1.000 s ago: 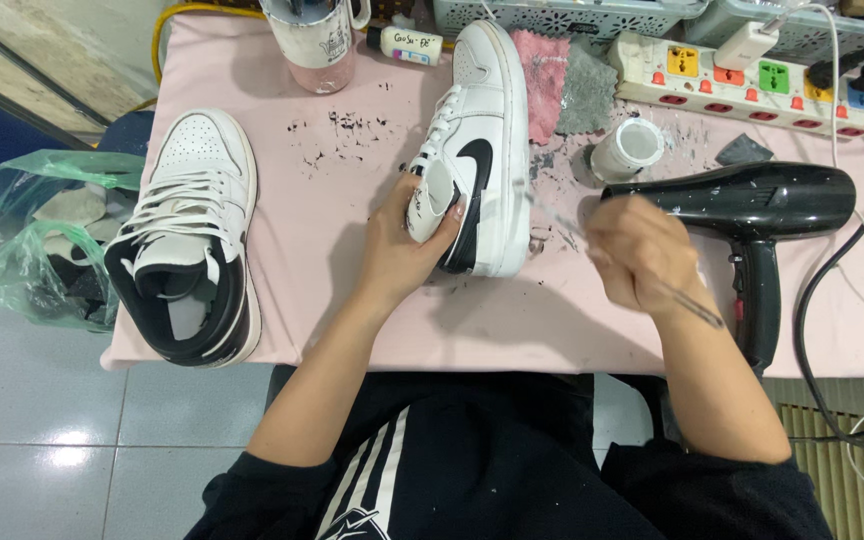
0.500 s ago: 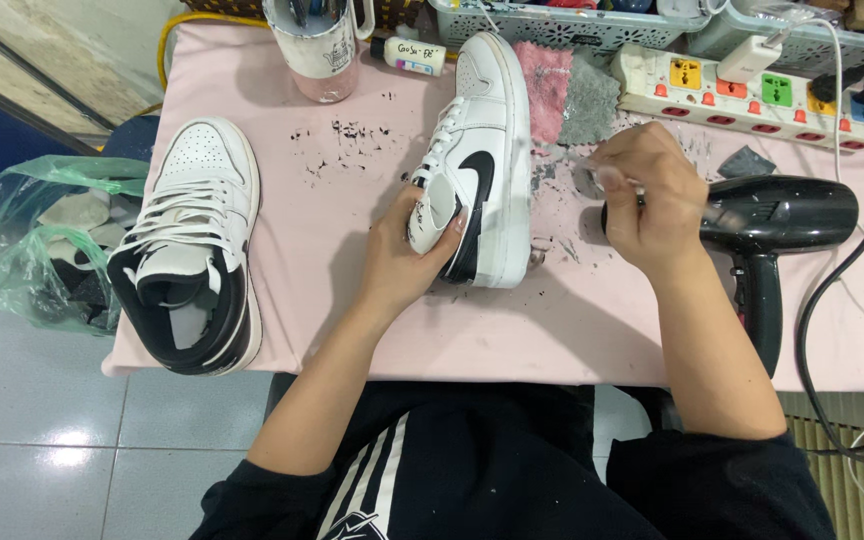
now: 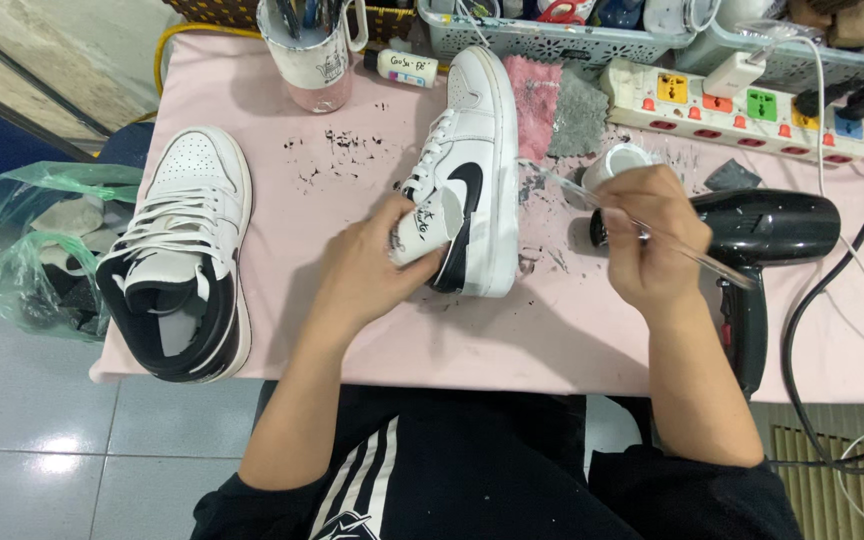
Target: The person applies white paint to the midsole of a black and white sneaker using a small brush, dries the paint with a handheld hair dryer, and continues painting the midsole.
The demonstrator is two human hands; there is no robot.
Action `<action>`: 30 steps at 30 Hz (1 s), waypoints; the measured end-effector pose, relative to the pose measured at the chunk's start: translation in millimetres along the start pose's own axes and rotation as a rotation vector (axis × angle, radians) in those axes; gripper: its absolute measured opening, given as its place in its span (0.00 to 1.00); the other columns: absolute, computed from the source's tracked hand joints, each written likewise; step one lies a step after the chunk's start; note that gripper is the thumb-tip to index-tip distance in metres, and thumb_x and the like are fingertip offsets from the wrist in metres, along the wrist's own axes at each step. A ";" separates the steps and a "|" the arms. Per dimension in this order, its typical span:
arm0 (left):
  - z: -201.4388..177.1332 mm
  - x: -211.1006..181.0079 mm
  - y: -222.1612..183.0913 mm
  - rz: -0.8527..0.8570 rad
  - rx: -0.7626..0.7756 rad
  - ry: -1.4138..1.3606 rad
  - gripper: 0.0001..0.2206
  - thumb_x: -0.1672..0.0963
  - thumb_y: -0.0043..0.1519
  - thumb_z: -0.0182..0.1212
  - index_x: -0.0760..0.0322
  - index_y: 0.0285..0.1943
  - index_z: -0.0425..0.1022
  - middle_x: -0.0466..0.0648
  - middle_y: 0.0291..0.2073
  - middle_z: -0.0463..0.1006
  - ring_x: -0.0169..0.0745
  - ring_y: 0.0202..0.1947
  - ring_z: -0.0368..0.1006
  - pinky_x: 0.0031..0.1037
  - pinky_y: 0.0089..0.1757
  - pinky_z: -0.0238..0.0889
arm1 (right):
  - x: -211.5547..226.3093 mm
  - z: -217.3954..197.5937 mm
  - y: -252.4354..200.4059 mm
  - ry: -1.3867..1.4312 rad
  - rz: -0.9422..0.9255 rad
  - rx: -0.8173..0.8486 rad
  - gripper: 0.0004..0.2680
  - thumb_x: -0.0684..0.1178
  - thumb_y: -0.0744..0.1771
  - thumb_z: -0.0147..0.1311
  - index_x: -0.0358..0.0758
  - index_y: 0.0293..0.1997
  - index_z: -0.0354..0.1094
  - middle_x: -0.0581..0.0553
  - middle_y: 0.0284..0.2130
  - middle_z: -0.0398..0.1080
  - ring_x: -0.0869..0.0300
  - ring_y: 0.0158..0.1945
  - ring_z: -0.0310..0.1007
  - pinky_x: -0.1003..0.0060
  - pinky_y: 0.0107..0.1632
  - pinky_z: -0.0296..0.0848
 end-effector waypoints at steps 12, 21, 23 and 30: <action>-22.9 -27.8 48.9 0.445 -0.364 -0.112 0.23 0.54 0.65 0.70 0.65 0.65 0.66 0.58 0.57 0.73 0.57 0.61 0.69 0.40 0.60 0.64 | -22.4 -2.2 -23.3 0.346 0.143 -0.070 0.02 0.37 0.75 0.42 0.34 0.46 0.54 0.38 0.29 0.69 0.58 0.29 0.69 0.67 0.34 0.69; -0.8 -4.4 57.4 0.543 -0.343 -0.058 0.23 0.59 0.57 0.69 0.60 0.63 0.71 0.47 0.59 0.76 0.49 0.66 0.70 0.50 0.73 0.45 | -17.9 11.8 -10.8 0.099 -0.091 0.004 0.03 0.34 0.71 0.45 0.32 0.43 0.55 0.31 0.31 0.69 0.47 0.36 0.73 0.56 0.39 0.71; 4.9 -4.7 58.6 0.533 -0.325 -0.035 0.23 0.59 0.56 0.70 0.60 0.62 0.71 0.47 0.59 0.76 0.49 0.65 0.69 0.50 0.72 0.45 | -12.2 11.5 -11.1 0.137 -0.139 0.047 0.04 0.33 0.69 0.48 0.32 0.40 0.56 0.34 0.27 0.68 0.48 0.33 0.72 0.58 0.35 0.71; 6.2 -2.9 59.6 0.495 -0.317 -0.056 0.25 0.60 0.56 0.71 0.59 0.63 0.70 0.45 0.60 0.75 0.46 0.66 0.68 0.47 0.70 0.47 | -6.9 1.5 -24.1 0.275 -0.110 -0.139 0.04 0.40 0.69 0.43 0.30 0.39 0.57 0.40 0.25 0.68 0.53 0.29 0.73 0.60 0.32 0.72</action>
Point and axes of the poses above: each hand's wrist, its own y-axis towards the middle knuckle, its own z-axis out of the palm, x = y × z, the point moved 4 cm from there along y, towards the middle knuckle
